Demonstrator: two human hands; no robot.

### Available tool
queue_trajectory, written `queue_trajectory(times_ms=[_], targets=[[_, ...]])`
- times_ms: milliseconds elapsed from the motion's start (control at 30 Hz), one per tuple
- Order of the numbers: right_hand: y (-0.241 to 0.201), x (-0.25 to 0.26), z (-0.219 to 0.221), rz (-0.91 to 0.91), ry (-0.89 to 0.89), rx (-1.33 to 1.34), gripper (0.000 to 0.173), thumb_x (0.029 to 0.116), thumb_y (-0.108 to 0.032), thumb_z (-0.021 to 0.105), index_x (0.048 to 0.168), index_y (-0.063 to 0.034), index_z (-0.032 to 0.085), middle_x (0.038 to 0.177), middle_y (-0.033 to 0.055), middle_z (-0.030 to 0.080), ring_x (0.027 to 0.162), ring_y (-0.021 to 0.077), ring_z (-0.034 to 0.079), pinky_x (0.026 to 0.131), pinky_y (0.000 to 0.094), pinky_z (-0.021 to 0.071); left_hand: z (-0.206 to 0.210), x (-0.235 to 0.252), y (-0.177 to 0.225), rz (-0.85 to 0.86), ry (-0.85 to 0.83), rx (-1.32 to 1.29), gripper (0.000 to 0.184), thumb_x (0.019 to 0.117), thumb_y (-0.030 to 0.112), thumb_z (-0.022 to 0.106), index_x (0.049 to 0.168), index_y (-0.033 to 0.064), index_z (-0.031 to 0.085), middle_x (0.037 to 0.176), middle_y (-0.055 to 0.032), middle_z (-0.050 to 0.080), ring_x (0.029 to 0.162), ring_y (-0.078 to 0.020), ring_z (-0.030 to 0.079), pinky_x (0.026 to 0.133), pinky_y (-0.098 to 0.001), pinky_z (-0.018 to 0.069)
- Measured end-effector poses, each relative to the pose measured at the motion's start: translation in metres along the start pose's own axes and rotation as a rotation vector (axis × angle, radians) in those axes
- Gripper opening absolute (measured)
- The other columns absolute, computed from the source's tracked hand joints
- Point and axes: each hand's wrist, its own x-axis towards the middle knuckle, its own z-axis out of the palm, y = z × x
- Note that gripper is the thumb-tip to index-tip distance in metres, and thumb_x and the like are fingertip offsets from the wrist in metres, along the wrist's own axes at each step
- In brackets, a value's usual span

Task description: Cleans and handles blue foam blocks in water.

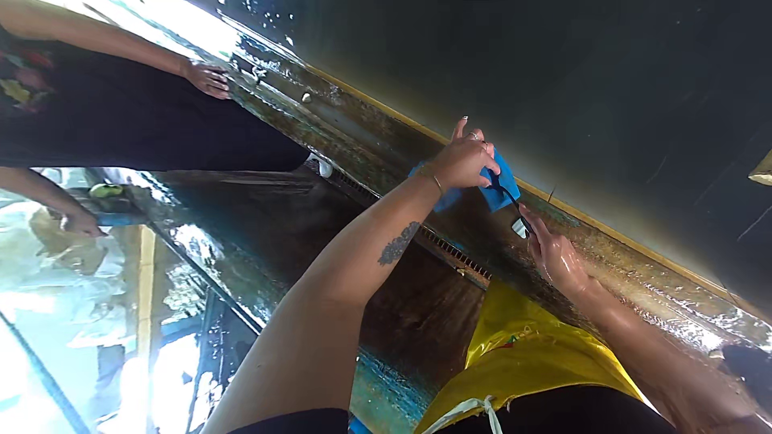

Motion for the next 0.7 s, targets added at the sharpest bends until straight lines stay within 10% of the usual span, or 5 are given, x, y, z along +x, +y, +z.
queue_trajectory(times_ms=[700], targets=[[-0.022, 0.002, 0.013, 0.185, -0.203, -0.123, 0.063, 0.1073, -0.01, 0.044, 0.165, -0.0151, 0.019, 0.109, 0.0257, 0.067, 0.081, 0.0406, 0.071, 0.076, 0.0528, 0.0591, -0.004, 0.015, 0.0, -0.113, -0.094, -0.019, 0.025, 0.0925, 0.038, 0.074, 0.115, 0.0281, 0.079, 0.122, -0.0078, 0.069, 0.135, -0.0381, 0.048, 0.116, -0.0754, 0.0023]])
